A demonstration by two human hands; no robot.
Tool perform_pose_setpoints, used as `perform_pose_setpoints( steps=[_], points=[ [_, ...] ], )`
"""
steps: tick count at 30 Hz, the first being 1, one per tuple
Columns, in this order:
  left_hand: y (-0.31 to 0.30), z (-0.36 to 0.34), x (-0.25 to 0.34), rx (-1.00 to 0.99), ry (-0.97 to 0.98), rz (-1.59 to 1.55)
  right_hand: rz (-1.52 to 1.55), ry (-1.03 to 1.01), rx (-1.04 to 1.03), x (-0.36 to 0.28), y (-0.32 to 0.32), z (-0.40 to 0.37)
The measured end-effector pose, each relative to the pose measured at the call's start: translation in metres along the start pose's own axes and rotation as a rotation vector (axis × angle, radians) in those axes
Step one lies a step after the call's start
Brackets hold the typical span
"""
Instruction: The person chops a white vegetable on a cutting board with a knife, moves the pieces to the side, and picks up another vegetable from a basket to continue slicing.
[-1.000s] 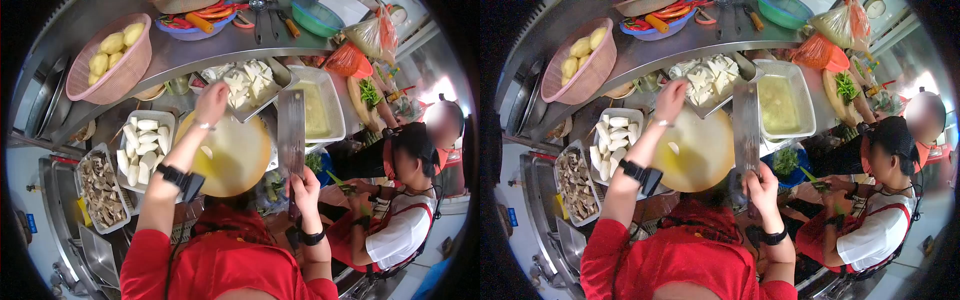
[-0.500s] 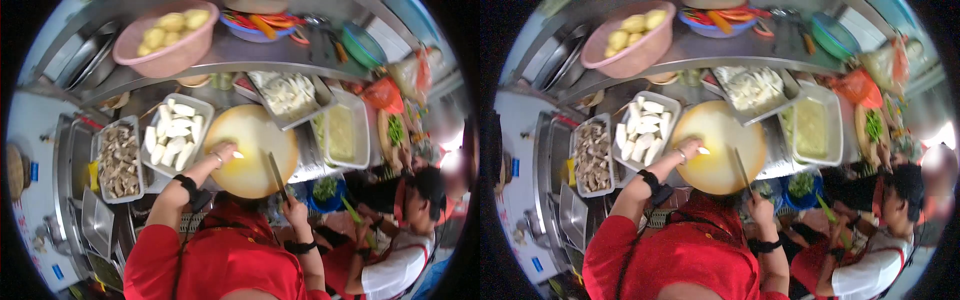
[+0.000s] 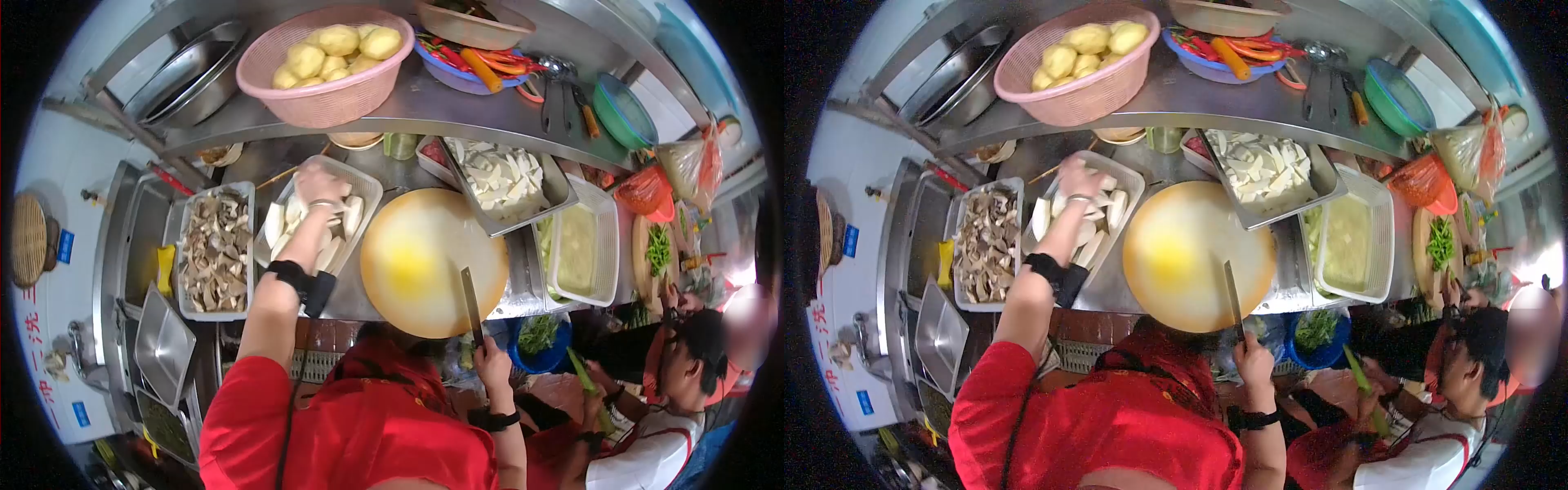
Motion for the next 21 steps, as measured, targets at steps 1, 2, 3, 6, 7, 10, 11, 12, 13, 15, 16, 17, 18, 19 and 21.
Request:
perform_pose_setpoints(
  steps=[1,2,3,6,7,10,11,12,13,15,16,17,18,19,21],
  points=[
    [0.01,-0.005,-0.049,-0.108,-0.289,-0.016,-0.012,0.015,-0.015,0.003,0.004,-0.002],
    [0.02,-0.004,-0.071,-0.14,-0.262,0.005,-0.028,0.026,-0.031,0.005,0.008,-0.002],
    [0.025,-0.006,-0.081,-0.173,-0.239,0.025,-0.031,0.04,-0.03,0.005,0.009,-0.002],
    [0.036,-0.002,-0.091,-0.041,-0.237,-0.05,-0.055,0.039,-0.02,0.003,0.011,-0.002],
    [0.034,-0.01,-0.088,-0.052,-0.248,-0.046,-0.063,0.04,-0.034,0.004,0.014,-0.004],
    [-0.002,-0.028,0.014,0.18,0.36,-0.414,-0.03,0.051,-0.006,0.003,0.01,0.001],
    [-0.013,-0.044,0.052,0.279,0.551,-0.443,-0.029,0.034,-0.02,0.001,0.012,0.002],
    [0.024,-0.04,0.064,0.231,0.477,-0.821,-0.037,0.035,-0.03,0.003,0.014,0.003],
    [0.001,-0.055,0.103,0.133,0.573,-1.107,-0.045,0.037,-0.04,0.005,0.015,0.004],
    [0.028,-0.092,0.161,0.008,0.889,-0.29,-0.049,0.001,-0.037,-0.001,0.016,0.007],
    [0.052,-0.109,0.176,-0.068,0.958,-0.153,-0.039,0.021,-0.049,-0.002,0.014,0.007],
    [0.07,-0.122,0.177,-0.068,0.951,-0.154,-0.031,0.044,-0.06,-0.001,0.012,0.006],
    [0.096,-0.131,0.172,-0.1,0.891,-0.196,-0.06,0.039,-0.057,0.0,0.014,0.006],
    [0.115,-0.136,0.168,-0.134,0.83,-0.24,-0.063,0.037,-0.057,0.0,0.014,0.007],
    [0.1,-0.135,0.163,-0.057,0.796,-0.355,-0.011,0.035,-0.041,-0.002,0.01,0.005]
  ],
)
Point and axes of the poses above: each hand's wrist, its own z-axis towards the middle knuckle, its own y-axis out of the palm, x = y × z, the point moved 10 cm from there along z, towards the middle knuckle, and after that the axes turned 5 degrees about y, right-handed, at the moved point
